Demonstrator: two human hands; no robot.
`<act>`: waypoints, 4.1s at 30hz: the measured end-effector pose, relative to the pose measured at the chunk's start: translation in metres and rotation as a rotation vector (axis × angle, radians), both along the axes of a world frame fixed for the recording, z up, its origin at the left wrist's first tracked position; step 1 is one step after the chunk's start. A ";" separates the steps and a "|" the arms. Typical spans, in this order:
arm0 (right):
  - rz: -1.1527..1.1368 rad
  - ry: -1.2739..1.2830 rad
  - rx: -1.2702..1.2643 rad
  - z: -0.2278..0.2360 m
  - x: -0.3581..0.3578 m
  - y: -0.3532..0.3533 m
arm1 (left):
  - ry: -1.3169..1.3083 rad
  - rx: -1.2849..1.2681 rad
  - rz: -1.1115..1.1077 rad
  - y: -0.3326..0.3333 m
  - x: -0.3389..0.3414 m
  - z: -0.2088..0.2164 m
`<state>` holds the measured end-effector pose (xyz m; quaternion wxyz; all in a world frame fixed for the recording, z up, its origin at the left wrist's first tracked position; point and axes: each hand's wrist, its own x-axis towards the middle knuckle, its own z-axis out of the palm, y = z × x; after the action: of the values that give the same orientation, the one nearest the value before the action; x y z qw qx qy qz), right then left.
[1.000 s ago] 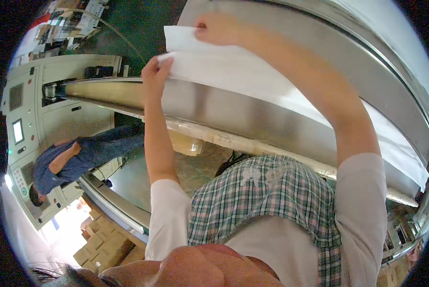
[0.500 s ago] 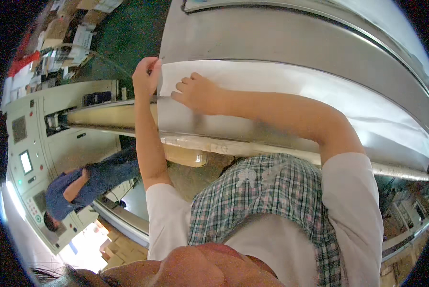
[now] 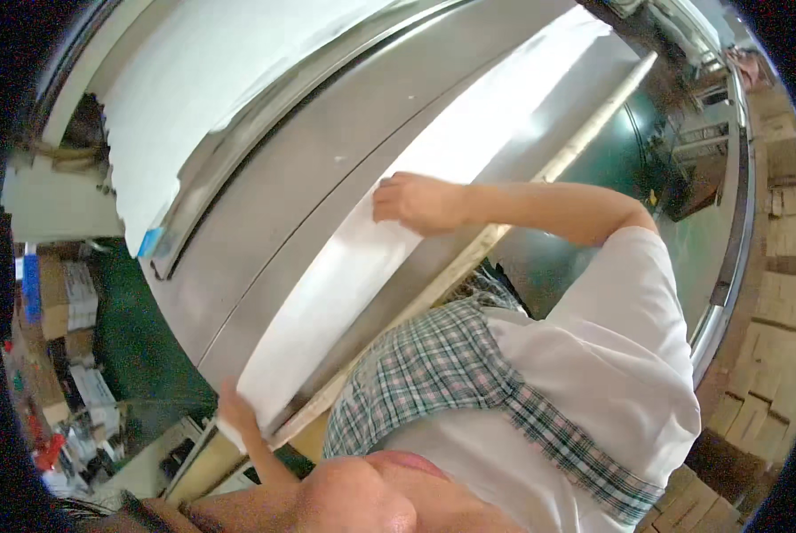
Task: Handling large rolls of white material on an industrial rolling machine, including cutting and adjusting layers.
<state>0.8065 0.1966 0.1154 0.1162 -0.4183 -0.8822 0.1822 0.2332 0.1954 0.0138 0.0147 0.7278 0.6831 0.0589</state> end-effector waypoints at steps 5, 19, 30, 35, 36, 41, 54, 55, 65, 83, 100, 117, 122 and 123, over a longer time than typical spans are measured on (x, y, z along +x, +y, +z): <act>-0.098 -0.219 0.042 -0.012 0.110 0.017 | 0.143 0.026 0.158 -0.017 -0.007 0.024; -0.265 -0.280 0.069 -0.020 0.314 0.044 | 0.251 -0.157 0.532 -0.003 0.216 0.004; -1.369 -0.388 0.568 -0.073 0.621 0.044 | 0.236 -0.089 0.487 0.003 0.262 0.014; -1.665 -0.131 0.260 -0.069 0.709 0.035 | 0.171 -0.079 0.339 0.007 0.329 0.022; -1.659 -0.132 0.255 -0.072 0.719 0.038 | 0.187 -0.107 0.364 0.008 0.340 0.023; -1.134 0.200 -0.498 -0.072 0.655 0.083 | 0.259 -0.248 0.492 0.008 0.351 0.023; -0.545 0.171 -1.107 -0.047 0.432 0.025 | -0.562 -0.758 -0.303 0.069 0.458 0.056; -0.425 0.070 -1.081 -0.051 0.413 0.027 | -0.587 -0.948 -0.410 0.080 0.498 0.047; 0.469 0.146 -1.051 -0.064 0.241 0.086 | -0.618 -1.204 -0.747 0.074 0.589 0.018; -0.188 0.581 -0.977 -0.097 0.141 0.032 | -0.278 -1.141 -0.657 0.054 0.440 0.006; -0.477 -0.347 -0.370 -0.097 0.116 0.081 | -0.935 -0.124 0.175 0.264 0.056 0.022; -0.507 1.221 -0.696 -0.105 -0.011 0.320 | -2.067 -0.172 0.378 0.396 0.067 -0.051; -0.883 1.477 -0.756 -0.103 -0.025 0.349 | -2.103 -0.118 0.323 0.378 0.064 -0.051; -0.890 1.471 -0.686 -0.104 -0.021 0.348 | -2.102 -0.112 0.334 0.373 0.065 -0.052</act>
<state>0.7851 0.5443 0.0115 0.5763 -0.5091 -0.2423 0.5917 0.2981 0.5680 -0.0382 0.6220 0.2072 0.4204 0.6272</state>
